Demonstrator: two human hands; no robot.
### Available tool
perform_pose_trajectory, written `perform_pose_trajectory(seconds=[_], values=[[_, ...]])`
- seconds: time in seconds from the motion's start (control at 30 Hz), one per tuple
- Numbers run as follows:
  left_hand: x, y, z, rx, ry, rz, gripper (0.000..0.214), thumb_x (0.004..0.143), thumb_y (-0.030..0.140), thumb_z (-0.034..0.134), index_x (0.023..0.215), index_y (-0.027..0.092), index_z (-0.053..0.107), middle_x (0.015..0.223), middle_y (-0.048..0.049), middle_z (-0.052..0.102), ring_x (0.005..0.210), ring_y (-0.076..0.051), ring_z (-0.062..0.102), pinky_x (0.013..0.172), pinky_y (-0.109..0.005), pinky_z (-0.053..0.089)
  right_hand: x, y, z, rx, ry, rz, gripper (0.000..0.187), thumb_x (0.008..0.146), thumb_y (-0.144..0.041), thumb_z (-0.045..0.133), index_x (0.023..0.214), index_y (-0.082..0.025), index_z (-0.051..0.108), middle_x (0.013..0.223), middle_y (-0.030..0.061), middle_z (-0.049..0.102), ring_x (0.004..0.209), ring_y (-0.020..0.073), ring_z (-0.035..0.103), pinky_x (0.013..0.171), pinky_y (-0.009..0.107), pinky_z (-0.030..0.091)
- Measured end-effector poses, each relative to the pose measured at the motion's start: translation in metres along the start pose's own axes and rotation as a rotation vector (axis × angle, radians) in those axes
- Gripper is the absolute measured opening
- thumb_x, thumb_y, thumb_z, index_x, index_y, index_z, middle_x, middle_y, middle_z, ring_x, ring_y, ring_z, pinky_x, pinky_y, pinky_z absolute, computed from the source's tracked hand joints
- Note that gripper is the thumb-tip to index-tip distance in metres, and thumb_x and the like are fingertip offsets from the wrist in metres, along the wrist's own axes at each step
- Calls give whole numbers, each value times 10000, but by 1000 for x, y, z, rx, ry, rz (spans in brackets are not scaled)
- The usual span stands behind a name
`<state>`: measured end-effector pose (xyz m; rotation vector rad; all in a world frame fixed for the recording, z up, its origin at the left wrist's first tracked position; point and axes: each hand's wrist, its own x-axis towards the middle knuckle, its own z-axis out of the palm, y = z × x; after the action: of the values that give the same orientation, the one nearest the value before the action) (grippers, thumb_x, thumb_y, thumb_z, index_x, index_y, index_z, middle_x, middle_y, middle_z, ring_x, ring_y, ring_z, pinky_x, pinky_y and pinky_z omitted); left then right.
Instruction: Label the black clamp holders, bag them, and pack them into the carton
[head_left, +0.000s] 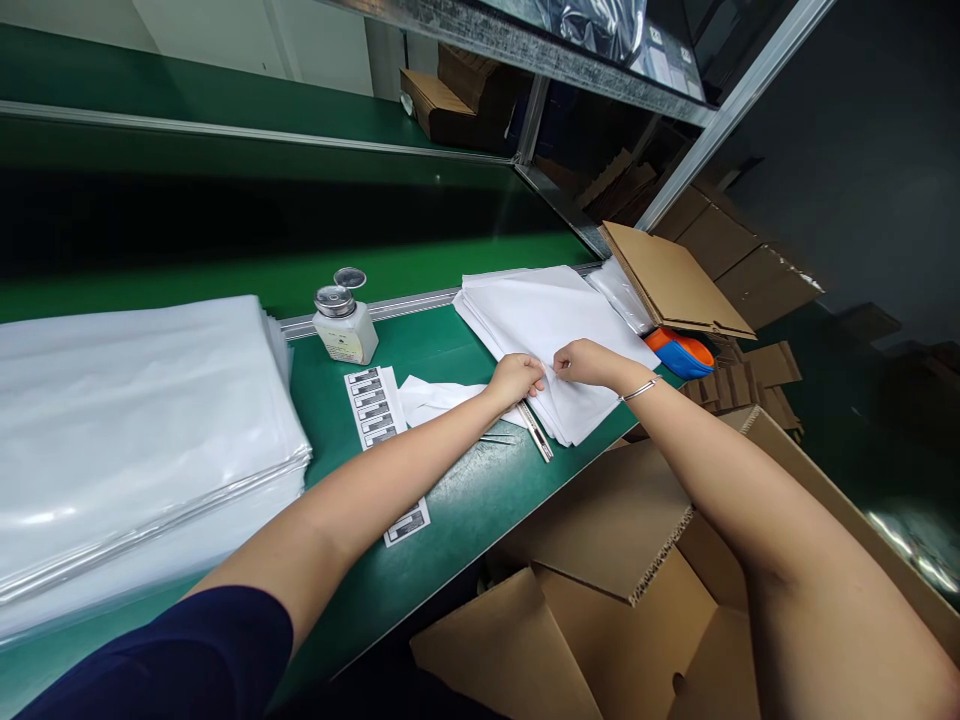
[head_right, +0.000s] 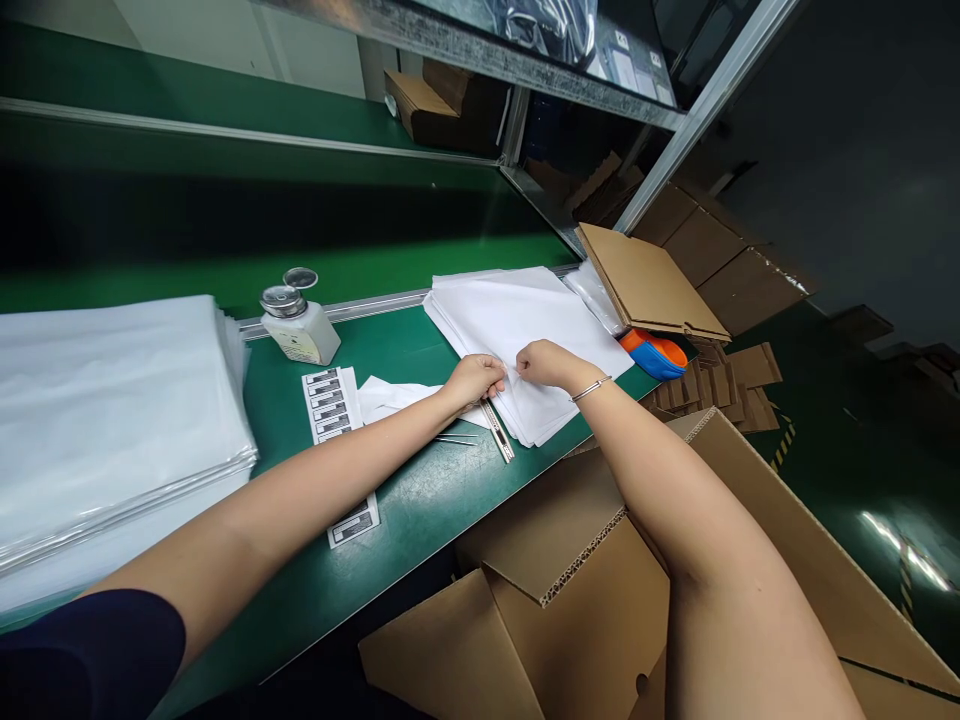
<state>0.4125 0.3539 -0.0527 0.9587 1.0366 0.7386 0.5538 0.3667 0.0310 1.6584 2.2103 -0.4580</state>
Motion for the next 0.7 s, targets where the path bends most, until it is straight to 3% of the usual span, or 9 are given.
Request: perform_pose_trajectory(seconds=[0.3,0.43,0.53,0.6,0.7], values=[[3,-3,0,13,4,-19,104,808,69,592,728,135,597,479,51,567,351,-37,429,385,-158,280,0,1,-1,47,-5,3,200,752,-86,537,800,-146,721,782,20,710,711,128,556,634,197,377],[4,-7,-2,62,29,-84,127,868,96,579,745,122,596,535,43,577,382,-42,446,384,-166,291,-2,2,-4,65,35,-2,181,747,-77,546,776,-153,707,761,7,698,712,126,564,639,193,386],[4,-10,-4,112,40,-157,146,942,247,596,910,109,630,738,5,640,548,-75,565,503,-194,465,-10,5,-16,62,139,16,179,778,-92,538,831,-150,699,826,21,705,761,138,586,684,206,406],[2,-11,-5,139,37,-201,248,952,335,601,1073,119,624,962,-48,664,769,-134,646,676,-292,568,-21,7,-32,39,244,55,210,821,-97,499,915,-136,684,909,58,705,820,164,595,728,237,416],[-1,-9,-4,165,37,-228,344,946,354,605,1215,140,588,1187,-100,625,1005,-210,643,850,-409,570,-49,4,-71,4,481,142,264,912,-124,412,1053,-99,633,995,131,683,879,209,595,751,300,425]])
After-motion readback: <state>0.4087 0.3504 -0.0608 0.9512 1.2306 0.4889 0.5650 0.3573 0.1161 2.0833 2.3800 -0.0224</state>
